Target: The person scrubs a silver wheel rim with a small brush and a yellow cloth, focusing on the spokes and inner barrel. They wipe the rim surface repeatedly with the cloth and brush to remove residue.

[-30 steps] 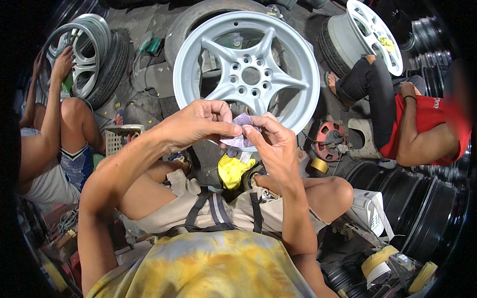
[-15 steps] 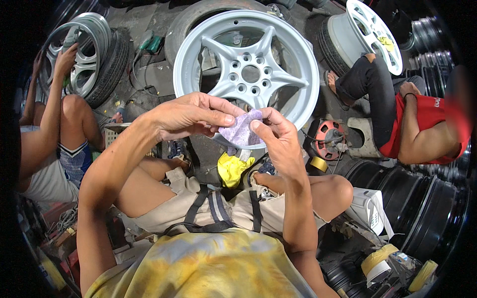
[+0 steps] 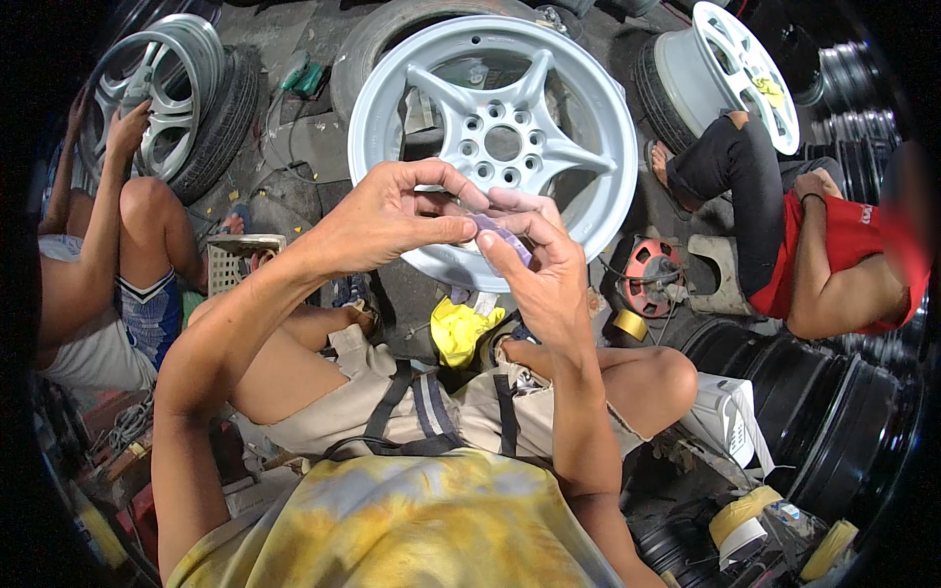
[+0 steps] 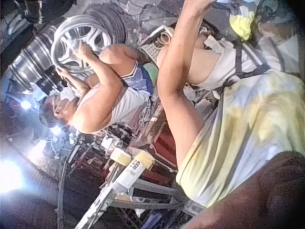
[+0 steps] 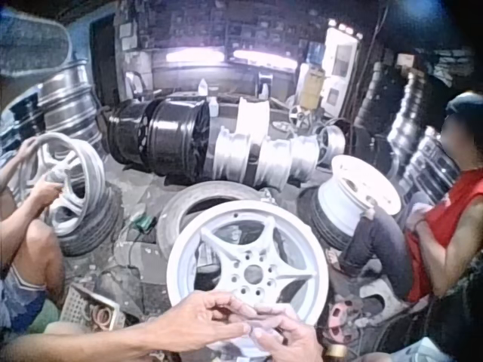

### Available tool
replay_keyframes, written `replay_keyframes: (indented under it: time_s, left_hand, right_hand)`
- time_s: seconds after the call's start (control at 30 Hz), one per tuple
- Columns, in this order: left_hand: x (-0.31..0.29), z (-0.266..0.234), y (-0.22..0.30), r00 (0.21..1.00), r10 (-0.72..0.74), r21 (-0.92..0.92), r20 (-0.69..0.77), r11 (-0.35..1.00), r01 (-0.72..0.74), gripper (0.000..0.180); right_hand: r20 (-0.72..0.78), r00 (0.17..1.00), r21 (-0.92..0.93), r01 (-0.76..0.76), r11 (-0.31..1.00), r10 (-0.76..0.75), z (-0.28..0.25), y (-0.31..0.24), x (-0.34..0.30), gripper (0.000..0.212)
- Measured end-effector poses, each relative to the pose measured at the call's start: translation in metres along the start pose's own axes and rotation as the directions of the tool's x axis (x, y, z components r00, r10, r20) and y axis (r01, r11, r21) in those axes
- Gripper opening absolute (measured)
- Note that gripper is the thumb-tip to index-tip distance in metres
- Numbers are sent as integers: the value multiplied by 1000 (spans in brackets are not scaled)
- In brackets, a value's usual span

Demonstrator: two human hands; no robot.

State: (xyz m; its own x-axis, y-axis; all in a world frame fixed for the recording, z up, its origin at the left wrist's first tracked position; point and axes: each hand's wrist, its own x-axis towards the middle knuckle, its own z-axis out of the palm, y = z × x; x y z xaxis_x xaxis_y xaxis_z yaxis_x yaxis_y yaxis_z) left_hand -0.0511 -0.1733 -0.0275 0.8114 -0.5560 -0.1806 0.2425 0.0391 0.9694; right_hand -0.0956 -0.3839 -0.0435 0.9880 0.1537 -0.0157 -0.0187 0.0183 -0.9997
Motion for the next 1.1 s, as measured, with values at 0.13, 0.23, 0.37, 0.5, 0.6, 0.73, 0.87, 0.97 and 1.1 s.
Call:
replay_keyframes:
  time_s: [0.13, 0.23, 0.37, 0.5, 0.6, 0.73, 0.87, 0.97, 1.1]
  left_hand:
    - [6, -15, 7, 999, -24, -106, 32, 994, 27, 27]
    - [23, -75, 8, 983, 99, 228, -158, 972, -61, 25]
    - [30, -177, -33, 794, 334, 639, -508, 764, 87, 25]
    - [46, -190, -44, 826, 63, 506, -561, 815, 281, 43]
    - [78, -184, -48, 862, 98, 601, -497, 756, 261, 54]
    - [116, -163, -81, 764, 268, 484, -587, 872, 66, 59]
    - [115, -179, -95, 788, 216, 412, -577, 910, 52, 61]
    - [117, -171, -92, 782, 229, 370, -580, 929, 2, 59]
    - [117, -166, -87, 780, 210, 378, -589, 925, 37, 57]
  right_hand:
    - [-72, 997, -27, -18, 999, 16, 10, 2, 2, 12]
    - [-80, 995, -324, 31, 946, -60, 28, 7, 3, 14]
    - [239, 928, -664, 372, 648, -287, 53, 58, -7, 26]
    - [340, 906, -738, 424, 526, -253, 57, 68, -26, 31]
    - [325, 916, -693, 399, 601, -233, 61, 72, -21, 28]
    - [183, 955, -589, 298, 752, -235, 107, 71, 30, 18]
    - [257, 950, -581, 298, 757, -177, 91, 64, 14, 12]
    - [281, 950, -570, 277, 773, -133, 77, 64, 2, 13]
    - [248, 937, -565, 346, 750, -245, 105, 68, 28, 15]
